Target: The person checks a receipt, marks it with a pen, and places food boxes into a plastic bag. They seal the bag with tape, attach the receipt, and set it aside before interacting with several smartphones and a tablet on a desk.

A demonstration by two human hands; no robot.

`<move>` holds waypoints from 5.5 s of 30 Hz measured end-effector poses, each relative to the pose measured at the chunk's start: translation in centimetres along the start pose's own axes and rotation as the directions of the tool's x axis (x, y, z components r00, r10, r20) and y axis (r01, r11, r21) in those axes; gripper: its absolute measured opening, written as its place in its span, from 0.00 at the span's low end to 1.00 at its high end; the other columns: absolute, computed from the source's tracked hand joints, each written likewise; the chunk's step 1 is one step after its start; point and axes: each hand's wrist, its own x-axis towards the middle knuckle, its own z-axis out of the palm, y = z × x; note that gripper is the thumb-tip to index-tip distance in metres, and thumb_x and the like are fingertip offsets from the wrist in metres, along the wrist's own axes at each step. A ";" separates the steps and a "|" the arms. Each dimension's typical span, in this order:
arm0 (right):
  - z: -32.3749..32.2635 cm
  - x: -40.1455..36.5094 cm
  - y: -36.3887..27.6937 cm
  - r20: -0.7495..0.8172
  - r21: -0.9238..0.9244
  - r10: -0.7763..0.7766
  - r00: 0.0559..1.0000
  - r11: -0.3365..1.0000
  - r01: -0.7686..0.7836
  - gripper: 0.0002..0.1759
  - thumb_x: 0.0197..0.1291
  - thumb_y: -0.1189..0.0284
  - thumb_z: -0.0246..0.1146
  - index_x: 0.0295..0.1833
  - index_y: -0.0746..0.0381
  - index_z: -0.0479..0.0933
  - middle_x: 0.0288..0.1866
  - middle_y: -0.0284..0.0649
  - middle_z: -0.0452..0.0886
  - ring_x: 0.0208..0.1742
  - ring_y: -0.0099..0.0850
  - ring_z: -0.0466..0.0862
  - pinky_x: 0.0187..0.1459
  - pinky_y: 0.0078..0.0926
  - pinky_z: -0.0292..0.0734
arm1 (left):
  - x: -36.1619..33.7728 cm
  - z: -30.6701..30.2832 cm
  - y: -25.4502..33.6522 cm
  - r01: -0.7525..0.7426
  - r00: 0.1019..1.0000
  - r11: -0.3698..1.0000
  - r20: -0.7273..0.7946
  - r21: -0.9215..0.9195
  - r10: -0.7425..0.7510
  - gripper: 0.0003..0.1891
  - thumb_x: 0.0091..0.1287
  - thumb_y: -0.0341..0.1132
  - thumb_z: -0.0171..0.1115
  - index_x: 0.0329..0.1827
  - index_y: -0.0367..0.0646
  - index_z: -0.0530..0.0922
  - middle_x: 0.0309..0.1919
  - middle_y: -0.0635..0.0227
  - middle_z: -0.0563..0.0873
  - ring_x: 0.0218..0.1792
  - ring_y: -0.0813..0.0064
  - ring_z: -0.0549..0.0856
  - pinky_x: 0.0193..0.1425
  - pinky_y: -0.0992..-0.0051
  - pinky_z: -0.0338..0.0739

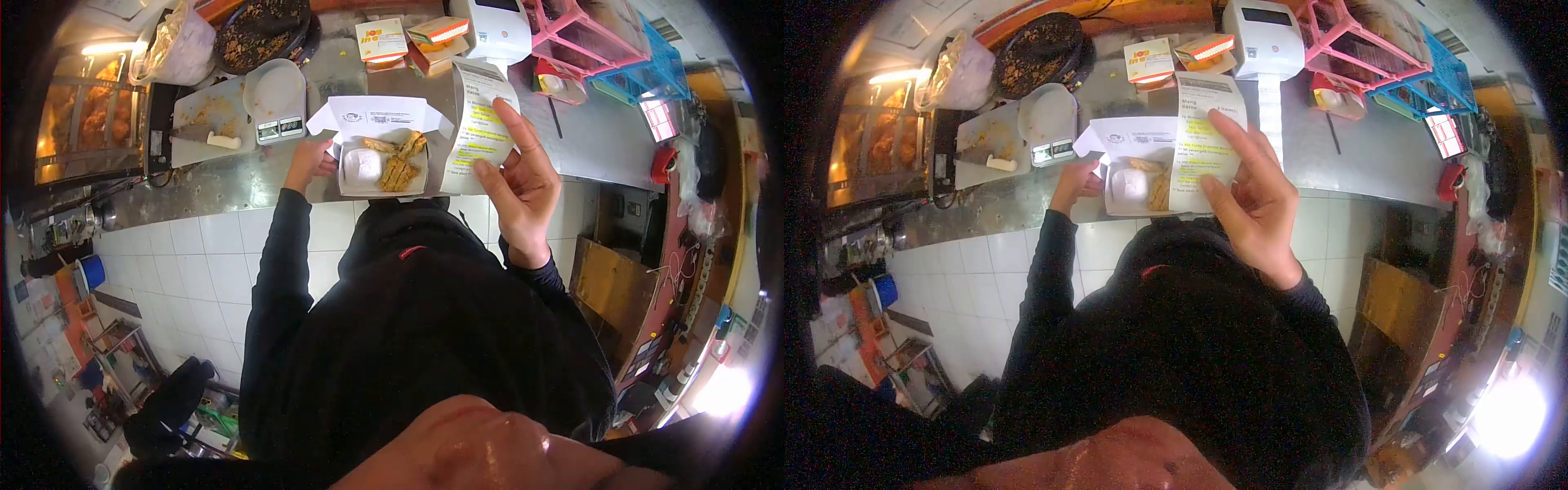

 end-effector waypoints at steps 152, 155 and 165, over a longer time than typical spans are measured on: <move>-44.4 10.5 -2.4 0.371 0.073 -0.105 0.923 0.994 0.083 0.51 0.46 0.92 0.64 0.76 0.69 0.49 0.79 0.50 0.47 0.75 0.36 0.60 0.62 0.28 0.74 | 1.6 38.9 9.2 -0.676 0.540 0.732 -0.618 0.086 0.571 0.24 0.61 0.25 0.52 0.63 0.41 0.77 0.29 0.73 0.81 0.24 0.83 0.76 0.27 0.79 0.74; -44.5 10.3 -2.1 0.347 0.145 -0.185 0.919 0.979 0.142 0.52 0.45 0.92 0.63 0.77 0.69 0.46 0.80 0.50 0.44 0.75 0.37 0.59 0.61 0.29 0.74 | 1.7 43.9 5.3 -0.783 0.502 0.617 -0.503 0.082 0.704 0.16 0.64 0.27 0.54 0.52 0.40 0.84 0.25 0.69 0.83 0.23 0.84 0.76 0.28 0.77 0.74; -45.9 10.0 -2.3 0.387 0.158 -0.191 0.902 0.977 0.140 0.53 0.46 0.92 0.64 0.77 0.70 0.44 0.80 0.52 0.45 0.72 0.38 0.64 0.60 0.28 0.75 | 0.3 55.9 4.9 -0.574 0.663 0.728 -0.310 0.374 0.681 0.21 0.62 0.30 0.60 0.60 0.41 0.78 0.40 0.51 0.85 0.34 0.60 0.84 0.39 0.65 0.77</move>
